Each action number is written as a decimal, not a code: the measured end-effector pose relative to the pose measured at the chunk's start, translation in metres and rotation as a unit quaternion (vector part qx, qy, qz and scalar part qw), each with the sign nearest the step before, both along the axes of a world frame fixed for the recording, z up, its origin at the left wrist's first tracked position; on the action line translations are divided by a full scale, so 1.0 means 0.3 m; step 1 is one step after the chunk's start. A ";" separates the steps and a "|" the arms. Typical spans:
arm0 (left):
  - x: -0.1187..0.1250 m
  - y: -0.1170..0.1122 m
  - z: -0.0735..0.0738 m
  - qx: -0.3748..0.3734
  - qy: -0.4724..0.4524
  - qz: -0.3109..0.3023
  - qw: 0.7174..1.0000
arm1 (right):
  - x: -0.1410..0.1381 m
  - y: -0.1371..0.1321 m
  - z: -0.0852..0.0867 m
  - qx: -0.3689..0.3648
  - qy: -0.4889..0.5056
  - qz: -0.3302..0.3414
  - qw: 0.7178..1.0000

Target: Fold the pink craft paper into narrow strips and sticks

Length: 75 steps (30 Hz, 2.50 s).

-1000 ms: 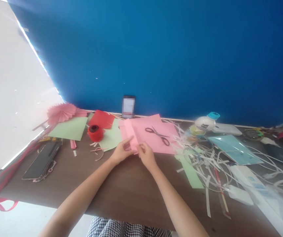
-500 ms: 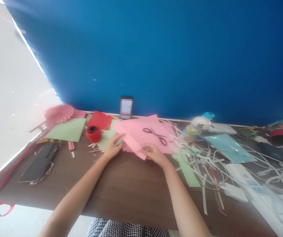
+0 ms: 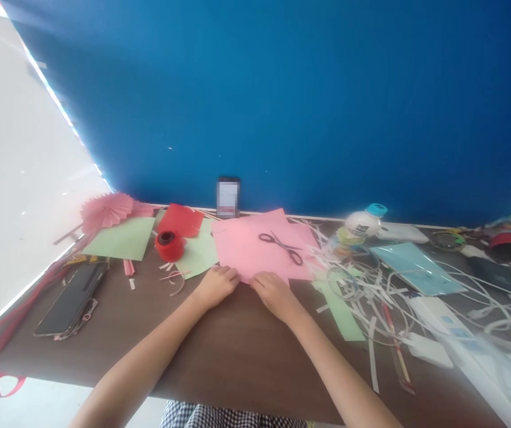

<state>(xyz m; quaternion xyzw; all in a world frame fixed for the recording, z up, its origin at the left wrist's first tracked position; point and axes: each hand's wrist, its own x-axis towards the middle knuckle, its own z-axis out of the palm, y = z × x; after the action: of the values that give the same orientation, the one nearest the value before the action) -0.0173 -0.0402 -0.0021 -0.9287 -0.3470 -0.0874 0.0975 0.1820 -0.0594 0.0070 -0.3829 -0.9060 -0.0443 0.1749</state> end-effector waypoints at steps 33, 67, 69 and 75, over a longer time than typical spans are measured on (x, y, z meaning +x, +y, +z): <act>-0.115 0.073 0.068 -0.324 -0.233 0.183 0.899 | 0.203 0.042 -0.069 -0.101 0.094 -0.135 0.981; -0.124 0.057 0.057 -0.267 -0.246 0.155 0.919 | 0.203 0.056 -0.085 -0.120 0.093 -0.195 0.969; -0.131 0.056 0.057 -0.298 -0.266 0.146 0.905 | 0.204 0.048 -0.073 -0.137 0.101 -0.157 0.973; -0.134 0.063 0.049 -0.303 -0.339 0.104 0.885 | 0.201 0.026 -0.046 -0.152 0.111 -0.125 0.974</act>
<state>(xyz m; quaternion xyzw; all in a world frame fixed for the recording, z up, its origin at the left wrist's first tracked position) -0.0574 -0.0213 0.0128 -0.7854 -0.4629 -0.2766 -0.3039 0.2422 -0.0516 -0.0069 -0.5175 -0.8222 0.1156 0.2071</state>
